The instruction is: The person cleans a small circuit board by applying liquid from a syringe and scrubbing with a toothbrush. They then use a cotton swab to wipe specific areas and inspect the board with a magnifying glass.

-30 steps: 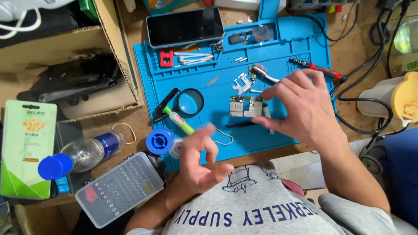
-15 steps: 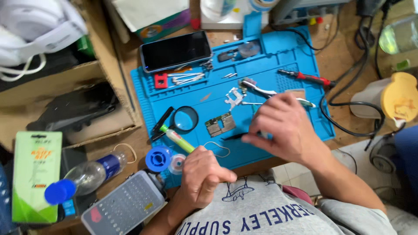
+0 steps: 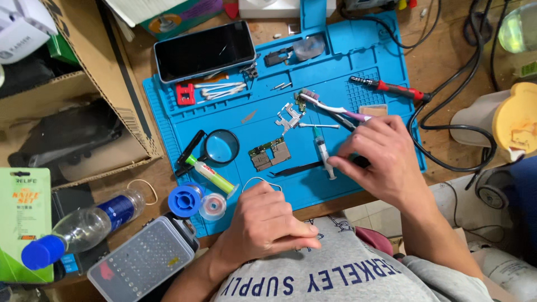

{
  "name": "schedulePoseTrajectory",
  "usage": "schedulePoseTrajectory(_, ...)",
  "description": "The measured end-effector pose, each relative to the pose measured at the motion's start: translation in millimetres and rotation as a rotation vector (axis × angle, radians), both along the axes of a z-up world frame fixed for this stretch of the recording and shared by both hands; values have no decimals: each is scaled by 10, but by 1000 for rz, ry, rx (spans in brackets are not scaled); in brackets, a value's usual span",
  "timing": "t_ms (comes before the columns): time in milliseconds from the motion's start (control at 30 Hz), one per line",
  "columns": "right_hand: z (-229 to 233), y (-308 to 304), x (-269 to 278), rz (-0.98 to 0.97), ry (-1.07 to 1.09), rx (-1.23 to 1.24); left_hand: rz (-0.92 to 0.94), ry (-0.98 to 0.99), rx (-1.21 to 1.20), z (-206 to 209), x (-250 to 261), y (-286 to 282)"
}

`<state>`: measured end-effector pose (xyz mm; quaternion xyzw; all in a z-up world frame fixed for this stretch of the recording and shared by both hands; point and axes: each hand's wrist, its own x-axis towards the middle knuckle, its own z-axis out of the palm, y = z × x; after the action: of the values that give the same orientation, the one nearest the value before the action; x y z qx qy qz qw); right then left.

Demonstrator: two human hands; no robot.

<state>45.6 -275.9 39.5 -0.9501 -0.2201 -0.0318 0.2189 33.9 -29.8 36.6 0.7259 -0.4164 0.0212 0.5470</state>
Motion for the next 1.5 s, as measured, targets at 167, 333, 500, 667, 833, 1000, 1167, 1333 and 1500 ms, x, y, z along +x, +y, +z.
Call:
schedulePoseTrajectory(167,112,82,273,50,59,-48,-3,-31,-44,-92,1,-11)
schedulePoseTrajectory(333,322,407,877,220,-78,-93,-20,-20,-69,-72,-37,17)
schedulePoseTrajectory(500,98,874,1560,307,-210,-197,14,-6,-86,-69,-90,109)
schedulePoseTrajectory(667,-237,1092,1933,314,-285,-433,25,13,-110,-94,-124,197)
schedulePoseTrajectory(833,-224,1159,2039,329,-156,-416,-2,23,-145,-89,-133,229)
schedulePoseTrajectory(1000,-260,1153,1997,339,-177,-398,-12,28,-120,-94,-148,225)
schedulePoseTrajectory(1167,-112,1230,1794,298,-309,-361,6,43,-123,-77,-151,224)
schedulePoseTrajectory(1333,-186,1213,1861,235,-588,-404,-23,39,-114,-65,-145,205)
schedulePoseTrajectory(1500,-238,1295,1990,281,-716,-525,-11,34,-108,-90,-152,207)
